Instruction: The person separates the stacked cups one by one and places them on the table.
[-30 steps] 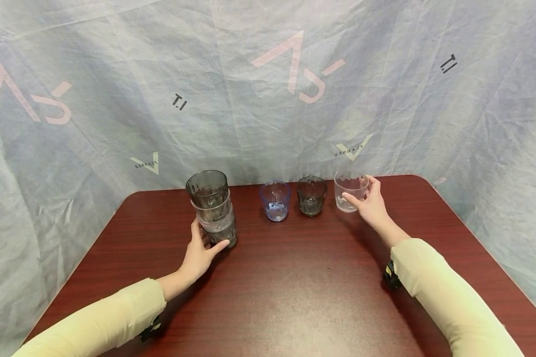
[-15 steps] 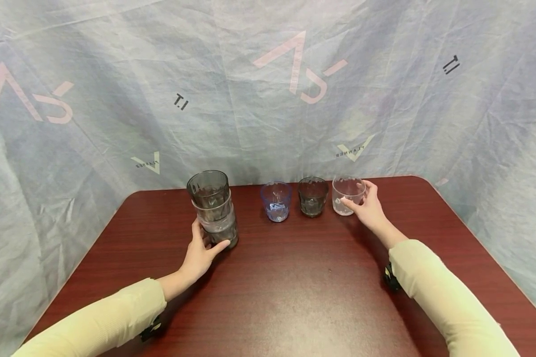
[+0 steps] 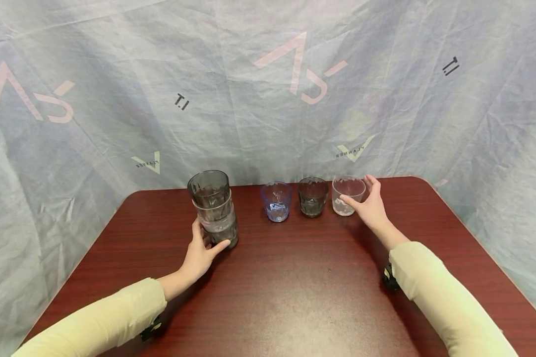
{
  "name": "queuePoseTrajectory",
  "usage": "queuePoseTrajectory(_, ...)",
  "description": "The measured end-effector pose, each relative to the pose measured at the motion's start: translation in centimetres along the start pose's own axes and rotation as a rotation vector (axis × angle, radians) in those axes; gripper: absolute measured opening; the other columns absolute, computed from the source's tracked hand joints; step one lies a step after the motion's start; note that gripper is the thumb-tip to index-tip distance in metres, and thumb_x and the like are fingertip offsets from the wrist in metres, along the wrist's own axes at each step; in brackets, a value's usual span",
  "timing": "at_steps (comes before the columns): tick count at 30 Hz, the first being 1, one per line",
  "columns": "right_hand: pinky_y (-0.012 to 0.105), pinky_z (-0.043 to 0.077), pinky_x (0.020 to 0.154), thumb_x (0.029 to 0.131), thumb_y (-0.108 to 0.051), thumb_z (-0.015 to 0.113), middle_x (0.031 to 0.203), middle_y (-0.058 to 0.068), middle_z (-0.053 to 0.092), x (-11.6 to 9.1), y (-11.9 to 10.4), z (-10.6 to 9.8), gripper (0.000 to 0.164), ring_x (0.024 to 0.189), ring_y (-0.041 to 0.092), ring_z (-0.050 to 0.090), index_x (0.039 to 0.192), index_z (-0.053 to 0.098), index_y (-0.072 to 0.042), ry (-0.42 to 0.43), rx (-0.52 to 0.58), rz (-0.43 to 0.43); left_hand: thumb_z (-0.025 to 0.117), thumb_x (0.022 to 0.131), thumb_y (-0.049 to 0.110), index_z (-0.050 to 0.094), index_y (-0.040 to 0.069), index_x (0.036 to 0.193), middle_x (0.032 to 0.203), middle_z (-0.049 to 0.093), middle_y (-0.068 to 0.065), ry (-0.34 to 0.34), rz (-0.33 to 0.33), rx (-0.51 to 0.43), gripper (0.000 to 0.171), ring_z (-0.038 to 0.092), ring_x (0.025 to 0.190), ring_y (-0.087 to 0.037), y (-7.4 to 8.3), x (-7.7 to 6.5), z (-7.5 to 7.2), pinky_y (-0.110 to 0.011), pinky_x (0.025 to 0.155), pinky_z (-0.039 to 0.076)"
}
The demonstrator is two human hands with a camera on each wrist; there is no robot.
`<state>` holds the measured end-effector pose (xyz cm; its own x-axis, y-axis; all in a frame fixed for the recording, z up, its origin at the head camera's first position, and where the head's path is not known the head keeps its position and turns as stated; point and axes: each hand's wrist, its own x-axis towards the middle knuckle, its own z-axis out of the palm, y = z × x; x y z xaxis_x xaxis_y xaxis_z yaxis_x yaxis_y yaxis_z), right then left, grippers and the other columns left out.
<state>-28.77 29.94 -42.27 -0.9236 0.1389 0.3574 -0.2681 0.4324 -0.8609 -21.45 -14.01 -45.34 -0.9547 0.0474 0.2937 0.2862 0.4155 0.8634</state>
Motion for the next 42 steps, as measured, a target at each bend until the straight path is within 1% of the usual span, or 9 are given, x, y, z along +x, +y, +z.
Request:
queuePoseTrajectory(4, 0.042, 0.013, 0.116, 0.084, -0.003, 0.074, 0.152, 0.027, 0.023, -0.4, -3.2, 0.3, 0.085, 0.143, 0.035, 0.017, 0.146, 0.016, 0.007, 0.073, 0.081, -0.056, 0.077, 0.086, 0.014, 0.009, 0.018, 0.153, 0.143, 0.039, -0.023, -0.004, -0.015, -0.001, 0.095, 0.05, 0.124, -0.039, 0.1, 0.1, 0.0, -0.05, 0.102, 0.04)
queuePoseTrajectory(8, 0.041, 0.013, 0.116, 0.082, 0.008, 0.07, 0.15, 0.03, 0.025, -0.8, -7.1, 1.2, 0.078, 0.142, 0.037, 0.019, 0.142, 0.02, 0.013, 0.068, 0.21, -0.123, 0.077, 0.086, 0.015, 0.008, 0.02, 0.153, 0.144, 0.039, -0.021, -0.01, -0.032, -0.012, 0.096, 0.049, 0.125, -0.037, 0.1, 0.1, 0.0, -0.048, 0.103, 0.04)
queuePoseTrajectory(12, 0.042, 0.014, 0.116, 0.084, 0.013, 0.066, 0.151, 0.027, 0.027, -0.9, -9.0, 3.1, 0.074, 0.143, 0.033, 0.021, 0.143, 0.022, 0.009, -0.01, 0.324, -0.178, 0.077, 0.085, 0.014, 0.008, 0.019, 0.153, 0.145, 0.038, -0.021, -0.016, -0.026, -0.013, 0.096, 0.047, 0.127, -0.036, 0.0, 0.1, 0.0, -0.048, 0.103, 0.039)
queuePoseTrajectory(15, 0.045, 0.014, 0.116, 0.086, 0.014, 0.064, 0.152, 0.023, 0.028, -1.0, -9.9, 5.0, 0.073, 0.143, 0.03, 0.023, 0.145, 0.022, 0.005, -0.089, 0.372, -0.208, 0.077, 0.085, 0.014, 0.009, 0.019, 0.153, 0.145, 0.038, -0.021, -0.015, -0.018, -0.016, 0.096, 0.046, 0.128, -0.035, 0.0, 0.1, 0.0, -0.049, 0.103, 0.039)
queuePoseTrajectory(18, 0.049, 0.019, 0.114, 0.085, 0.017, 0.063, 0.152, 0.019, 0.03, -1.2, -11.3, 7.0, 0.073, 0.142, 0.029, 0.026, 0.145, 0.022, 0.005, -0.163, 0.383, -0.234, 0.077, 0.085, 0.014, 0.009, 0.018, 0.153, 0.145, 0.038, -0.021, -0.013, -0.007, -0.018, 0.096, 0.046, 0.128, -0.035, 0.1, 0.2, 0.0, -0.05, 0.103, 0.039)
queuePoseTrajectory(23, 0.049, 0.029, 0.11, 0.085, 0.015, 0.065, 0.151, 0.016, 0.034, -1.5, -13.5, 10.3, 0.073, 0.139, 0.031, 0.032, 0.145, 0.026, 0.002, -0.259, 0.393, -0.299, 0.077, 0.086, 0.015, 0.009, 0.018, 0.152, 0.145, 0.039, -0.021, -0.016, 0.002, -0.018, 0.095, 0.047, 0.127, -0.035, 0.1, 0.2, 0.1, -0.049, 0.102, 0.04)
queuePoseTrajectory(28, 0.053, 0.032, 0.107, 0.086, 0.012, 0.066, 0.151, 0.017, 0.034, -1.7, -15.0, 13.1, 0.073, 0.138, 0.033, 0.032, 0.146, 0.026, 0.002, -0.345, 0.416, -0.359, 0.077, 0.086, 0.015, 0.008, 0.019, 0.153, 0.144, 0.039, -0.02, -0.021, -0.004, -0.02, 0.096, 0.048, 0.126, -0.035, 0.1, 0.2, 0.1, -0.049, 0.102, 0.04)
queuePoseTrajectory(34, 0.05, 0.034, 0.106, 0.089, 0.008, 0.065, 0.151, 0.015, 0.034, -2.0, -16.0, 16.0, 0.071, 0.137, 0.025, 0.036, 0.148, 0.026, -0.004, -0.418, 0.45, -0.343, 0.077, 0.086, 0.015, 0.008, 0.019, 0.152, 0.144, 0.039, -0.021, -0.021, -0.005, -0.013, 0.096, 0.048, 0.126, -0.034, -0.1, 0.3, 0.0, -0.049, 0.102, 0.041)
queuePoseTrajectory(42, 0.05, 0.034, 0.107, 0.09, 0.003, 0.066, 0.151, 0.011, 0.034, -2.4, -16.9, 18.8, 0.076, 0.137, 0.026, 0.035, 0.151, 0.023, -0.011, -0.512, 0.465, -0.312, 0.077, 0.085, 0.014, 0.009, 0.018, 0.152, 0.143, 0.039, -0.021, -0.011, -0.013, -0.011, 0.095, 0.049, 0.125, -0.034, -0.1, 0.2, -0.1, -0.05, 0.1, 0.042)
